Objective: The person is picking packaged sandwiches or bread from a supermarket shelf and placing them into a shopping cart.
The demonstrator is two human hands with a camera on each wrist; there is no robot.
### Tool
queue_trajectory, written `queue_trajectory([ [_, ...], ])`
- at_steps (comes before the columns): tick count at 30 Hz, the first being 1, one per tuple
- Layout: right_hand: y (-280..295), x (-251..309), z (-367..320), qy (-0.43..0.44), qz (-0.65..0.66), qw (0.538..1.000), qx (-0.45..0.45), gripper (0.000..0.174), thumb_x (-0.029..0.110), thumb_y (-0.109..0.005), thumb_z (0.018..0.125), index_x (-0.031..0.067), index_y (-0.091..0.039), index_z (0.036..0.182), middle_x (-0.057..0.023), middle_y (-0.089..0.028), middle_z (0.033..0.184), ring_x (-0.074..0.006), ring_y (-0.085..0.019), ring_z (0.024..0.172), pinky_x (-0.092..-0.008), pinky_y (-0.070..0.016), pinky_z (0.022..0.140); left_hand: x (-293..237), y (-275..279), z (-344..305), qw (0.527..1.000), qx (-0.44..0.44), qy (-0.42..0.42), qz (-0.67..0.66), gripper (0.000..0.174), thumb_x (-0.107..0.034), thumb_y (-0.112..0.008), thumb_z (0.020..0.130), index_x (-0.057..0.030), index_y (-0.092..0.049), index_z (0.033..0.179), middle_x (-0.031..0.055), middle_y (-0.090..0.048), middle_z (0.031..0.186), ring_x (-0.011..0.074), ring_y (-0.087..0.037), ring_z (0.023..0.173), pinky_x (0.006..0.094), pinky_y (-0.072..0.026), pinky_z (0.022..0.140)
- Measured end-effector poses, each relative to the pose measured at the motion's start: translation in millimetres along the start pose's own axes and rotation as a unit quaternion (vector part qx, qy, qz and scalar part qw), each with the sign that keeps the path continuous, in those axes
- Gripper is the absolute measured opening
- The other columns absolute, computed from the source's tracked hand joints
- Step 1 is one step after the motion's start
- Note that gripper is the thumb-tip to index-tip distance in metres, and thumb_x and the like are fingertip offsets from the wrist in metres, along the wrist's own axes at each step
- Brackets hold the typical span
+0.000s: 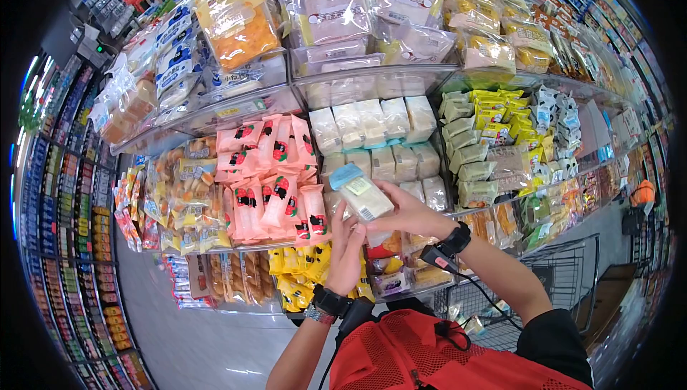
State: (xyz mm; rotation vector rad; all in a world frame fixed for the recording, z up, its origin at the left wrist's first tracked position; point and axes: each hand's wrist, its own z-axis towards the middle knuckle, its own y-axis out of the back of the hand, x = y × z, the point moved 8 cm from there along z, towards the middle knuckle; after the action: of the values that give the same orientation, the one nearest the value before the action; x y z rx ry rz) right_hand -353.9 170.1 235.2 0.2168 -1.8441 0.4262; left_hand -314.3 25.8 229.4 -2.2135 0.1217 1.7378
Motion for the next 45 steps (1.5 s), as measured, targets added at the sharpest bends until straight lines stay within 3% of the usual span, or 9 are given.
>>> queue_trajectory([
  [7, -1, 7, -12, 0.078, -0.001, 0.997, -0.029, 0.101, 0.018, -0.085, 0.088, 0.0084, -0.02, 0.165, -0.0149, -0.049, 0.153, -0.0234, -0.052, 0.136, -0.0375, -0.0464, 0.11, 12, 7, 6, 0.999, -0.003, -0.007, -0.051, 0.089, -0.003, -0.066, 0.099, -0.013, -0.007, 0.167, 0.0186, -0.047, 0.143, 0.0199, -0.06, 0.114, 0.0332, -0.0535, 0.097],
  [17, 40, -31, -39, -0.056, 0.162, 0.985, 0.002, 0.074, 0.025, -0.073, 0.099, 0.0064, -0.034, 0.159, -0.0094, -0.058, 0.143, -0.0181, -0.06, 0.127, -0.034, -0.0508, 0.105, 6, -4, 8, 0.997, 0.043, 0.003, -0.058, 0.102, -0.006, -0.076, 0.094, -0.0119, -0.005, 0.167, 0.0233, -0.039, 0.151, 0.0252, -0.066, 0.118, 0.0335, -0.0573, 0.091],
  [19, 57, -40, -43, -0.066, 0.203, 0.977, 0.008, 0.075, 0.025, -0.075, 0.098, 0.0042, -0.035, 0.159, -0.0102, -0.058, 0.145, -0.0188, -0.059, 0.129, -0.035, -0.0505, 0.107, -6, -3, 10, 0.996, 0.014, -0.091, -0.022, 0.103, 0.002, -0.075, 0.092, -0.0144, -0.006, 0.167, 0.0162, -0.041, 0.151, 0.027, -0.061, 0.124, 0.0377, -0.0556, 0.099],
  [23, 68, -33, -42, -0.079, 0.124, 0.979, 0.143, 0.082, 0.027, -0.087, 0.086, -0.0012, -0.046, 0.151, -0.009, -0.061, 0.142, -0.0166, -0.061, 0.125, -0.0347, -0.0514, 0.106, -35, -8, 3, 0.948, 0.03, -0.211, 0.237, 0.091, -0.01, -0.088, 0.082, -0.006, -0.039, 0.158, 0.0127, -0.056, 0.141, 0.0224, -0.059, 0.127, 0.0359, -0.0504, 0.106],
  [27, 70, -8, -29, -0.02, 0.037, 0.982, 0.184, 0.075, 0.026, -0.084, 0.088, -0.0012, -0.049, 0.149, -0.0078, -0.064, 0.136, -0.0155, -0.064, 0.118, -0.0326, -0.055, 0.1, -29, -19, 3, 0.991, 0.091, -0.054, 0.088, 0.068, -0.014, -0.089, 0.082, 0.0004, -0.056, 0.139, 0.0104, -0.065, 0.128, 0.0185, -0.062, 0.118, 0.0332, -0.0506, 0.101],
  [31, 63, 12, -18, 0.018, 0.119, 0.993, -0.014, 0.052, 0.022, -0.07, 0.101, 0.0025, -0.052, 0.145, -0.0095, -0.065, 0.134, -0.017, -0.068, 0.112, -0.037, -0.0582, 0.097, -31, -11, 2, 0.981, -0.044, -0.109, 0.153, 0.06, -0.011, -0.086, 0.084, 0.0011, -0.057, 0.135, 0.0097, -0.065, 0.125, 0.0173, -0.062, 0.114, 0.0326, -0.051, 0.099],
  [37, 21, -2, -3, 0.052, 0.345, 0.928, -0.128, 0.075, 0.022, -0.074, 0.098, 0.0051, -0.027, 0.155, -0.0112, -0.063, 0.132, -0.023, -0.067, 0.117, -0.0383, -0.0581, 0.097, -8, -2, 2, 0.974, -0.171, -0.138, 0.06, 0.065, -0.011, -0.085, 0.084, 0.0006, -0.054, 0.139, 0.012, -0.064, 0.125, 0.0189, -0.062, 0.113, 0.034, -0.0521, 0.097],
  [41, -4, 0, 10, -0.016, 0.128, 0.966, -0.222, 0.103, 0.018, -0.082, 0.09, 0.0016, -0.009, 0.161, -0.0172, -0.06, 0.133, -0.0237, -0.064, 0.119, -0.0369, -0.0577, 0.093, 3, 1, 7, 0.963, -0.191, -0.145, 0.12, 0.067, -0.009, -0.081, 0.088, 0.0024, -0.046, 0.145, 0.0137, -0.059, 0.131, 0.0196, -0.059, 0.117, 0.034, -0.0513, 0.1],
  [45, -2, -25, 57, 0.033, 0.161, 0.971, -0.171, 0.111, 0.019, -0.085, 0.088, -0.001, -0.006, 0.163, -0.0197, -0.062, 0.13, -0.0253, -0.067, 0.111, -0.0377, -0.0592, 0.087, 5, 4, 5, 0.983, -0.15, -0.108, 0.017, 0.08, -0.008, -0.077, 0.091, 0.0007, -0.031, 0.157, 0.0169, -0.052, 0.141, 0.0219, -0.06, 0.119, 0.0362, -0.0525, 0.101],
])
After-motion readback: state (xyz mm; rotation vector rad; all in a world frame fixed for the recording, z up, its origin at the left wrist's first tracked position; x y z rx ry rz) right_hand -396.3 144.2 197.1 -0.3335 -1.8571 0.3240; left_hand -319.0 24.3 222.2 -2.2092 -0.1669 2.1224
